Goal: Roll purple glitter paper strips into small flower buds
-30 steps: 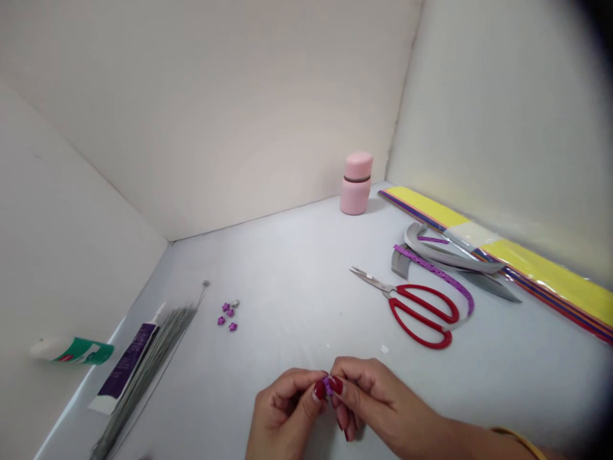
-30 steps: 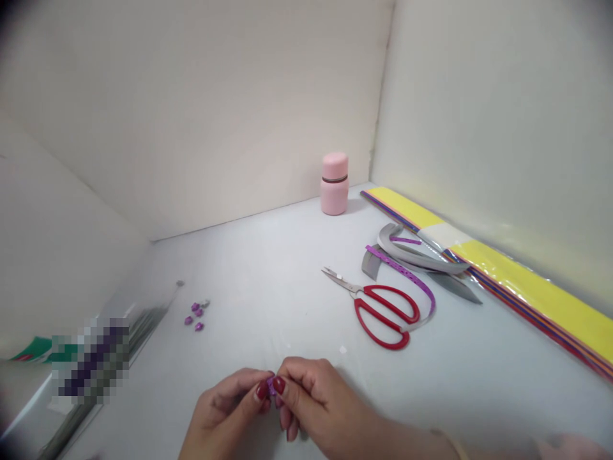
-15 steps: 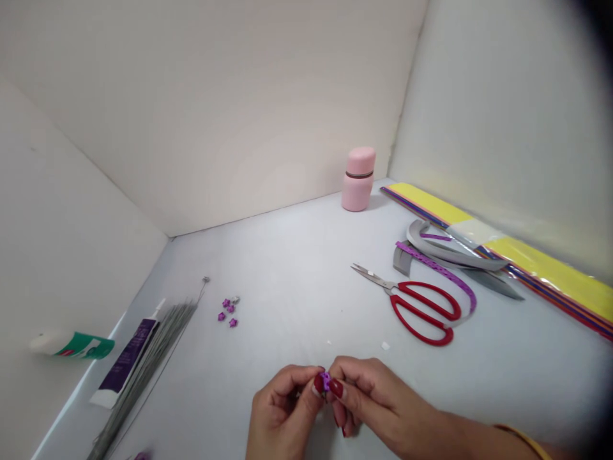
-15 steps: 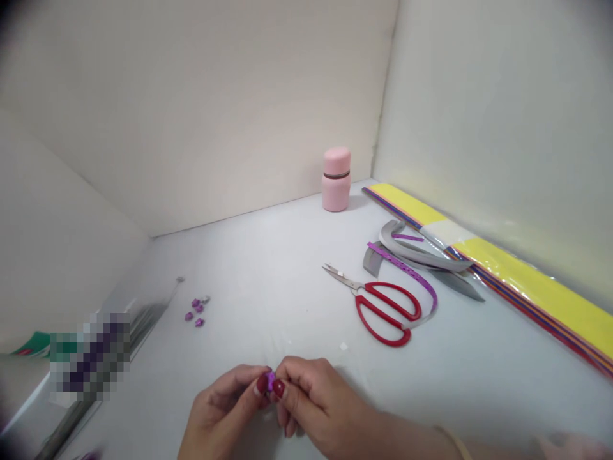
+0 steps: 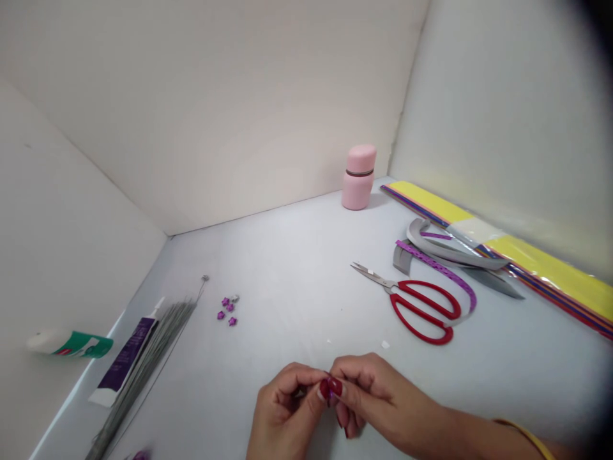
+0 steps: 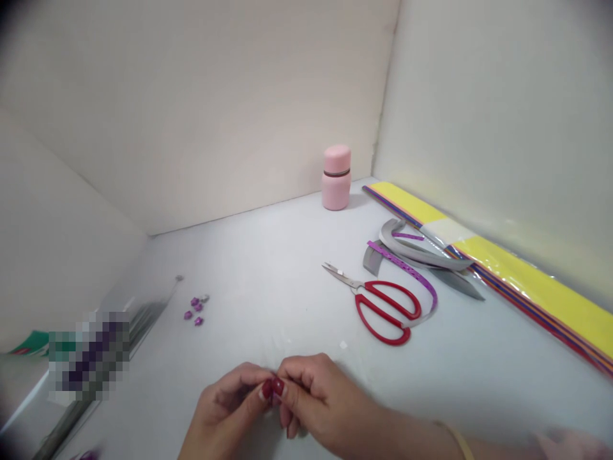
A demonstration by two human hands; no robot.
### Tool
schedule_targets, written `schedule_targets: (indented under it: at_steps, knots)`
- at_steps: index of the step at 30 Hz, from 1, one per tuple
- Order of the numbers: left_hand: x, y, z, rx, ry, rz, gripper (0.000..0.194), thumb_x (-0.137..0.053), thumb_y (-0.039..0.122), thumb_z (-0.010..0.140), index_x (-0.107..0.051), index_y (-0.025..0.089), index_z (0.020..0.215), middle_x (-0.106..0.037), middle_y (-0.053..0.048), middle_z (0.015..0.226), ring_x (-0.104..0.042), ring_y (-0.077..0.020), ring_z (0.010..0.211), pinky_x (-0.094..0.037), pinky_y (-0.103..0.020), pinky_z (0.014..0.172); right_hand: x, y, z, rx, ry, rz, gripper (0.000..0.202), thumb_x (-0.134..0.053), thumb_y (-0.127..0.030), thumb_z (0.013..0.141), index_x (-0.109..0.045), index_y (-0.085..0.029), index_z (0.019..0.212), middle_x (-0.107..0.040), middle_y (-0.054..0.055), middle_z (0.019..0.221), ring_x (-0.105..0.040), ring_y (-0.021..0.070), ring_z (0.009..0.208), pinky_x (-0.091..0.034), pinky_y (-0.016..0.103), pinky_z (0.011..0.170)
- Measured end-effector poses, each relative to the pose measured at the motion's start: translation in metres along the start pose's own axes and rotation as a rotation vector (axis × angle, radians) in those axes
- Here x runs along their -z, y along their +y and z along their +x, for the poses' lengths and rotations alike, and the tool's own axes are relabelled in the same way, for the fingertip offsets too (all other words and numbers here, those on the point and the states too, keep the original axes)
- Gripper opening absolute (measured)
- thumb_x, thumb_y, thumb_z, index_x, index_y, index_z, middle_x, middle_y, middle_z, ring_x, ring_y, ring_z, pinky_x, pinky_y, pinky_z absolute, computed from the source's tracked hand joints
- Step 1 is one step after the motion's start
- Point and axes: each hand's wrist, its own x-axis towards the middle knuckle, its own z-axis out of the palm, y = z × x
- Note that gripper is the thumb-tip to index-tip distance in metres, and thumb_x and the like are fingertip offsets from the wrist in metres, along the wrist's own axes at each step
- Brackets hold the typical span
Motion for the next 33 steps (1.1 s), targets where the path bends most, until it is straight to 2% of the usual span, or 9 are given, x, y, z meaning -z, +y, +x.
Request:
schedule_targets:
  at_steps: [3, 5, 7, 11, 17, 21, 26, 28, 33]
  knots:
    - [-0.002, 0.001, -0.001, 0.066, 0.05, -0.069, 0.025, -0.068, 0.04, 0.07, -0.07, 0.016, 0.079, -0.067, -0.002, 0.063, -0.058, -0.0136, 0.062, -0.044, -0.023, 0.062, -0.002, -0.001, 0.001, -0.013, 0.042, 0.074, 0.032, -0.05, -0.043, 0.084, -0.054, -0.014, 0.07, -0.053, -0.001, 0.056, -0.049, 0.0093, 0.05, -0.039, 0.021, 0.052]
    - [-0.003, 0.002, -0.002, 0.066, 0.06, -0.041, 0.027, -0.066, 0.042, 0.071, -0.068, 0.015, 0.073, -0.065, -0.001, 0.06, -0.056, -0.0128, 0.059, -0.043, -0.022, 0.06, -0.001, -0.001, 0.002, 0.006, 0.068, 0.056, 0.032, -0.051, -0.042, 0.083, -0.054, -0.013, 0.069, -0.053, -0.001, 0.057, -0.049, 0.0096, 0.051, -0.04, 0.022, 0.053]
    - [-0.004, 0.0, -0.004, 0.021, 0.048, 0.055, 0.029, -0.063, 0.043, 0.073, -0.064, 0.015, 0.066, -0.063, -0.001, 0.058, -0.056, -0.0137, 0.057, -0.042, -0.023, 0.057, 0.0, -0.001, 0.002, 0.027, 0.075, 0.012, 0.031, -0.052, -0.039, 0.084, -0.054, -0.013, 0.067, -0.052, -0.001, 0.057, -0.049, 0.0099, 0.053, -0.04, 0.022, 0.054]
    - [-0.005, -0.003, -0.006, -0.081, 0.032, 0.251, 0.031, -0.056, 0.044, 0.077, -0.059, 0.016, 0.067, -0.062, -0.003, 0.062, -0.055, -0.0151, 0.057, -0.04, -0.023, 0.054, 0.001, -0.002, 0.002, 0.044, 0.067, -0.034, 0.025, -0.054, -0.036, 0.083, -0.052, -0.015, 0.071, -0.05, -0.002, 0.057, -0.048, 0.0102, 0.054, -0.039, 0.021, 0.054]
    - [-0.009, -0.002, -0.005, -0.071, -0.038, 0.267, 0.036, -0.044, 0.048, 0.083, -0.05, 0.018, 0.065, -0.052, 0.0, 0.058, -0.048, -0.0134, 0.055, -0.036, -0.023, 0.053, -0.002, -0.006, -0.002, 0.049, 0.085, -0.108, 0.029, -0.044, -0.039, 0.088, -0.045, -0.017, 0.068, -0.046, -0.003, 0.057, -0.044, 0.0094, 0.052, -0.036, 0.021, 0.052]
    - [-0.012, -0.004, -0.006, -0.127, -0.071, 0.341, 0.036, -0.037, 0.048, 0.086, -0.049, 0.019, 0.068, -0.056, -0.002, 0.061, -0.05, -0.0143, 0.056, -0.036, -0.024, 0.053, -0.004, -0.004, -0.002, 0.053, 0.126, -0.037, 0.031, -0.043, -0.041, 0.088, -0.046, -0.016, 0.071, -0.048, -0.003, 0.057, -0.046, 0.0095, 0.052, -0.038, 0.021, 0.053]
    - [-0.013, -0.007, -0.009, -0.279, 0.036, 0.633, 0.036, -0.033, 0.04, 0.089, -0.051, 0.02, 0.065, -0.056, -0.004, 0.063, -0.053, -0.017, 0.062, -0.036, -0.027, 0.061, -0.005, 0.0, -0.001, 0.024, 0.075, 0.024, 0.035, -0.042, -0.045, 0.088, -0.051, -0.014, 0.074, -0.051, -0.001, 0.059, -0.048, 0.0101, 0.053, -0.04, 0.023, 0.053]
    - [-0.012, -0.006, -0.009, -0.296, 0.033, 0.637, 0.035, -0.032, 0.038, 0.09, -0.049, 0.02, 0.066, -0.055, -0.003, 0.062, -0.052, -0.0166, 0.06, -0.036, -0.027, 0.06, -0.005, -0.001, -0.001, 0.024, 0.059, -0.023, 0.033, -0.042, -0.043, 0.088, -0.051, -0.014, 0.075, -0.052, -0.001, 0.06, -0.049, 0.0103, 0.055, -0.04, 0.023, 0.054]
    - [-0.01, -0.005, -0.006, -0.188, -0.06, 0.465, 0.031, -0.032, 0.042, 0.09, -0.045, 0.021, 0.071, -0.057, -0.001, 0.059, -0.051, -0.0142, 0.052, -0.037, -0.024, 0.05, -0.003, -0.002, -0.001, 0.049, 0.083, -0.067, 0.029, -0.046, -0.039, 0.087, -0.051, -0.015, 0.072, -0.051, -0.002, 0.058, -0.048, 0.0096, 0.053, -0.039, 0.022, 0.054]
